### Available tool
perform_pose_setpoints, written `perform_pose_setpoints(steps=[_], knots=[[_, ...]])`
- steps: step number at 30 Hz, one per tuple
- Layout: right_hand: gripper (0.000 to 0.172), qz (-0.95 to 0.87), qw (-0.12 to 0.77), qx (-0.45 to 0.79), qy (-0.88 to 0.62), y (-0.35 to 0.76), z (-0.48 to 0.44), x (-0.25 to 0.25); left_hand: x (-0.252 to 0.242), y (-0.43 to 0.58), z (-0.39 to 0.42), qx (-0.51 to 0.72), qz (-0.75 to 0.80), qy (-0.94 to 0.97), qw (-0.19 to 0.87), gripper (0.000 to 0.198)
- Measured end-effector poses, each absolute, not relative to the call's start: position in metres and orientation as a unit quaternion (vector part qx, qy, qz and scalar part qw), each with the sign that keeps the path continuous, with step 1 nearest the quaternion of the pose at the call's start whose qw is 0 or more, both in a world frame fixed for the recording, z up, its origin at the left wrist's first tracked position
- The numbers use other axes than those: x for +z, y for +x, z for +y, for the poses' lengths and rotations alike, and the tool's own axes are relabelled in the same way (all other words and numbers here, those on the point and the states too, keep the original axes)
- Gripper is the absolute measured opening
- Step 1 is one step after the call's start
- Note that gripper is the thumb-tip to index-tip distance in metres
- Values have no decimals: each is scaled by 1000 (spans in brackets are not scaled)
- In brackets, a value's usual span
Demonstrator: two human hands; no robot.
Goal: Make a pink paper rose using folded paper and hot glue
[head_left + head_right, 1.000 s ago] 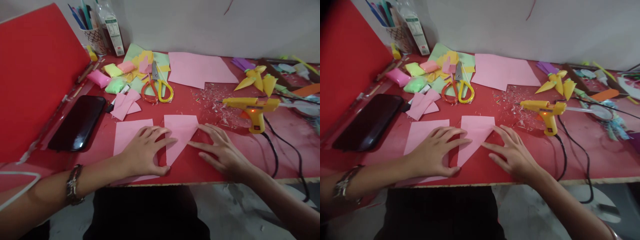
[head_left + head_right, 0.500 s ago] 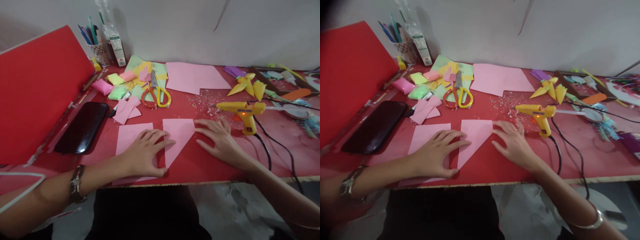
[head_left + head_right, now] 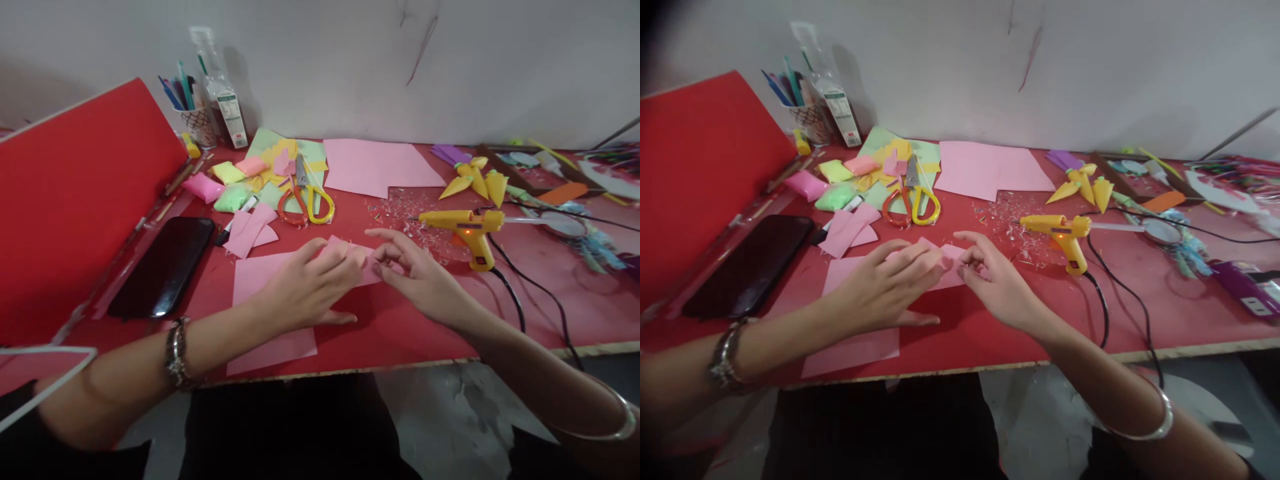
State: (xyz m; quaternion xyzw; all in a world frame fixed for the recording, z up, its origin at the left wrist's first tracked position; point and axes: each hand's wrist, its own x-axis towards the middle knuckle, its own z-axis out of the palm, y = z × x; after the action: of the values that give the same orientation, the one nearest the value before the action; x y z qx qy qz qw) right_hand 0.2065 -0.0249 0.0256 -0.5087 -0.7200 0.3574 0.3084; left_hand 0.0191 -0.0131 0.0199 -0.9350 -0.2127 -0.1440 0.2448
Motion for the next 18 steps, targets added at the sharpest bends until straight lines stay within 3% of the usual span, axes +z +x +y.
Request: perform_pose_setpoints(steps=[3,6,11,12,16,18], knots=[[32,-703,319,374,-514,199,-29,39,25,20,-14,-186,-189,-910,319,17],[33,-746,298,337,-492,199,-31,49,26,16,-9,-205,-215,-908,295,19],[76,-853,247,194,-417,218,-31,51,19,2,3,-254,-245,-924,148,20],[76,-868,236,168,-404,222,-31,49,17,0,4,-274,-233,-927,110,20],[33,-904,244,59,-346,226,-31,35,13,-7,4,-321,-196,-927,-4,22],[24,-917,242,0,-316,223,-34,29,11,-7,2,-310,-196,-930,-15,22]])
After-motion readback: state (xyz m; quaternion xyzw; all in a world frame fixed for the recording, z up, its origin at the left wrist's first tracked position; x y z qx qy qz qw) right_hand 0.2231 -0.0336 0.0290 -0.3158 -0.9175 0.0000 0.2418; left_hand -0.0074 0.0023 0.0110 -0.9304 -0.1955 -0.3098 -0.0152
